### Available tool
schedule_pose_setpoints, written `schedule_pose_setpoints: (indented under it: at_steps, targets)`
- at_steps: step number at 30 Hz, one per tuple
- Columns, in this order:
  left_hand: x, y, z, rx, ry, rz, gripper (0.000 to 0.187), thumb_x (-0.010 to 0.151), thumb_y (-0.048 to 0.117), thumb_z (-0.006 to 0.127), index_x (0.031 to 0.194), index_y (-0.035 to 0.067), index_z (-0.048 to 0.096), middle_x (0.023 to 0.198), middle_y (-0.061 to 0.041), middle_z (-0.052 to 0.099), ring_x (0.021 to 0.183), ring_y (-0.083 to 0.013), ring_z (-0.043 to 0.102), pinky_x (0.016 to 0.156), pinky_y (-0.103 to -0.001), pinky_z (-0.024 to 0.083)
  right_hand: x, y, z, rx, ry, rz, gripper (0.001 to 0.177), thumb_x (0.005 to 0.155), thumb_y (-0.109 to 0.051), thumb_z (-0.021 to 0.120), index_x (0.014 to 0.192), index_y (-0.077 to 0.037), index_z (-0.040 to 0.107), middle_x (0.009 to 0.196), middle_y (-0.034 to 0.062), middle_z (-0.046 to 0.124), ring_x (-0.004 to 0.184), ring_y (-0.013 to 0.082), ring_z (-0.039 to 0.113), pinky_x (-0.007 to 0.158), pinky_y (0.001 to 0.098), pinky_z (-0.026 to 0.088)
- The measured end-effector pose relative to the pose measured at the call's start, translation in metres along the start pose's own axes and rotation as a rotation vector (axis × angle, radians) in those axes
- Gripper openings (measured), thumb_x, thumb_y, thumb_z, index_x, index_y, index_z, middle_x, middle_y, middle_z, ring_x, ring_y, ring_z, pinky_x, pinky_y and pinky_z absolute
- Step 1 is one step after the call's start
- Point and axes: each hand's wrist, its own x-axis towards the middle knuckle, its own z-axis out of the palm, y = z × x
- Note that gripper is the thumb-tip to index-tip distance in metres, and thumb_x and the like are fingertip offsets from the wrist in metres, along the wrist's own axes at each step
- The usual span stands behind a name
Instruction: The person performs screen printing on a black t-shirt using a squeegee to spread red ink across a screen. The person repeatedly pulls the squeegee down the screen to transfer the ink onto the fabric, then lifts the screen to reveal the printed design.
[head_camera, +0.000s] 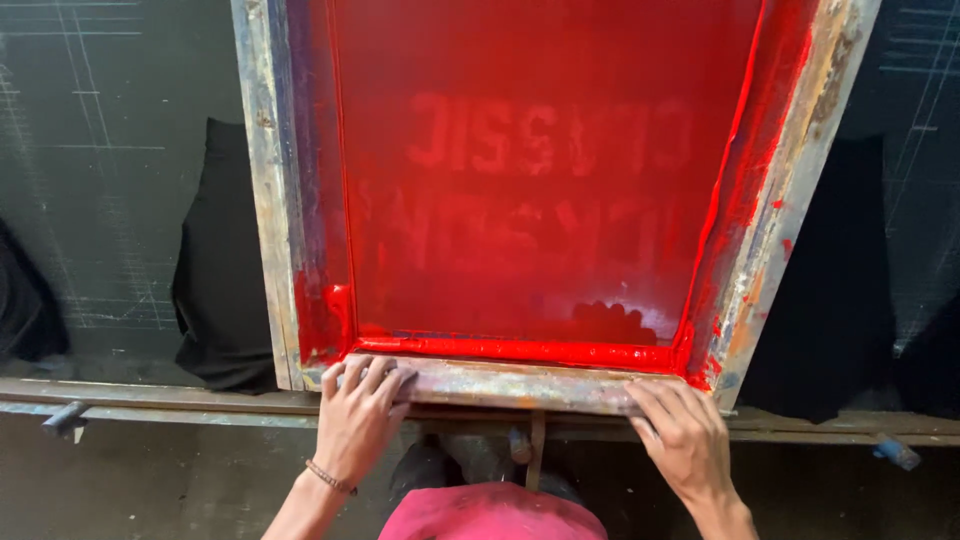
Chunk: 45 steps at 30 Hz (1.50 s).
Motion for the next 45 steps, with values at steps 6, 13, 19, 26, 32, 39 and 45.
schedule_pose_setpoints:
  at_steps: [6,13,19,26,32,39,45]
  targets:
    - [0.038,-0.011,-0.014,-0.053,0.017,0.028,0.024,0.090,0.038,0.069,0.106,0.022,0.061,0.105,0.003,0.063,0.101,-0.0220,0.058,0.094,-0.037,0.040,0.045,0.007,-0.006,-0.055,0.031,-0.008,0.053,0.075,-0.041,0.081,0.122,-0.017,0.070,0.109,0.0012,0.074,0.099,0.0223,0.069,0.084,0.0398,0.053]
    - [0.055,-0.032,0.010,-0.133,-0.214,-0.034,0.043,0.077,0.040,0.080,0.113,0.025,0.061,0.101,0.007,0.060,0.106,-0.0124,0.057,0.104,-0.034,0.039,0.084,0.017,-0.018,0.000,-0.187,0.166,0.032,0.074,-0.055,0.079,0.096,-0.034,0.070,0.082,-0.0157,0.067,0.090,0.0086,0.066,0.088,0.0290,0.052]
    - [0.049,-0.035,-0.005,-0.349,-0.076,-0.011,0.025,0.090,0.035,0.072,0.109,0.021,0.061,0.100,0.002,0.060,0.088,-0.0226,0.057,0.082,-0.038,0.039,0.090,0.001,-0.053,-0.116,-0.095,0.067,0.037,0.077,-0.058,0.077,0.096,-0.026,0.070,0.084,-0.0098,0.067,0.083,0.0186,0.063,0.072,0.0395,0.049]
    - [0.052,-0.022,-0.054,-0.216,0.007,0.078,0.022,0.092,0.036,0.072,0.102,0.019,0.062,0.097,0.001,0.059,0.085,-0.0230,0.057,0.075,-0.038,0.042,0.068,0.001,-0.062,-0.153,0.178,-0.006,0.037,0.089,-0.059,0.062,0.097,-0.024,0.072,0.090,-0.0082,0.069,0.085,0.0191,0.064,0.076,0.0368,0.044]
    - [0.061,-0.017,-0.073,-0.099,0.176,0.207,0.020,0.094,0.029,0.072,0.109,0.016,0.073,0.099,0.002,0.061,0.085,-0.0211,0.057,0.069,-0.037,0.044,0.075,-0.019,-0.070,-0.098,0.438,0.018,0.041,0.096,-0.051,0.059,0.105,-0.015,0.076,0.101,0.0014,0.072,0.098,0.0275,0.064,0.094,0.0408,0.040]
    - [0.066,0.008,-0.077,-0.020,0.421,0.021,0.021,0.093,0.037,0.076,0.109,0.024,0.077,0.102,0.006,0.067,0.090,-0.0195,0.062,0.076,-0.038,0.046,0.103,-0.119,-0.055,0.644,0.891,0.633,0.037,0.096,-0.018,0.068,0.120,0.001,0.048,0.113,0.0172,0.053,0.103,0.0299,0.053,0.094,0.0403,0.043]
    - [0.066,0.035,-0.067,-0.009,0.568,-0.091,0.024,0.093,0.042,0.075,0.114,0.031,0.079,0.106,0.008,0.068,0.094,-0.0182,0.062,0.078,-0.037,0.041,0.157,-0.167,-0.037,1.477,0.537,1.164,0.082,0.087,-0.037,0.073,0.136,-0.004,0.017,0.130,0.0091,0.019,0.118,0.0155,0.020,0.096,0.0296,0.026]
